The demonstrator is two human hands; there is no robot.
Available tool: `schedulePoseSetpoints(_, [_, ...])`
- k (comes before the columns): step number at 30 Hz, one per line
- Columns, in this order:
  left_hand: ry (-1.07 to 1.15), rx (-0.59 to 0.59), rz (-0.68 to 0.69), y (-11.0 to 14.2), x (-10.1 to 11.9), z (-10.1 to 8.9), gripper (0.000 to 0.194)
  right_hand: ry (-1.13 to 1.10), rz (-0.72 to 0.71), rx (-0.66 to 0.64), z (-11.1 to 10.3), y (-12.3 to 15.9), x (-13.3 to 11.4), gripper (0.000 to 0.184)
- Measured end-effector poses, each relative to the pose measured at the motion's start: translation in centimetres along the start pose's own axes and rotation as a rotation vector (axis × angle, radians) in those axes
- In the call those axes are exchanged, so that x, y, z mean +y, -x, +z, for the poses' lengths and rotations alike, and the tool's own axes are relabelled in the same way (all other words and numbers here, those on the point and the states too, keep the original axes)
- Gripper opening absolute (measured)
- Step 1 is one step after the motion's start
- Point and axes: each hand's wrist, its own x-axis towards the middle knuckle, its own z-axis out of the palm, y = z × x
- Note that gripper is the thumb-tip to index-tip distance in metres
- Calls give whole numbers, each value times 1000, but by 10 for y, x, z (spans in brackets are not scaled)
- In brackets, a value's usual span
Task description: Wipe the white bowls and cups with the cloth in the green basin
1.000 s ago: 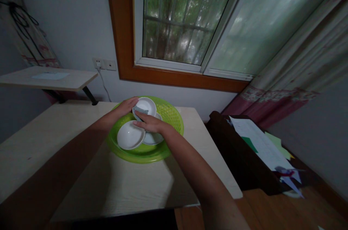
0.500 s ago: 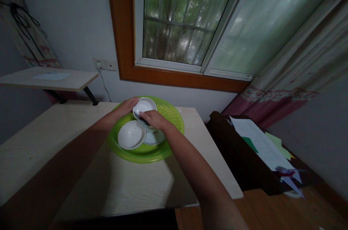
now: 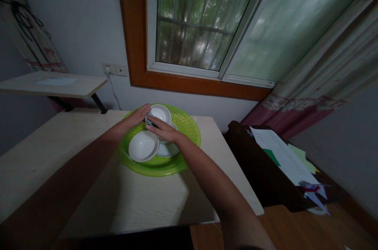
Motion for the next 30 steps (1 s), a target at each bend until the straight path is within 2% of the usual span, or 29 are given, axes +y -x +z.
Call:
schedulePoseSetpoints(5, [14,31,-54,0,6,-1,62,32,-74,91,-8,1,-6,67])
schedulePoseSetpoints(9, [20,58,-77,1,8,-1,59,263,-55,129,-9,0,-12,59])
schedulePoseSetpoints(12, [31,100,-89,0,7,-1,60,435,-7,167,-7,0,-14,38])
schedulePoseSetpoints(14, [39,121,-95,-1,5,-1,60,492,-25,155,-7,-1,-13,27])
schedulePoseSetpoints(23, [129,191,-137,-1,2,0,62,702,-101,77,0,-2,0,43])
schedulePoseSetpoints(26, [164,205,-140,-1,-1,0,61,734,-100,60,1,-1,-3,51])
schedulePoseSetpoints(30, [167,213,-144,-2,-5,0,58,777,-49,53,-2,1,-15,49])
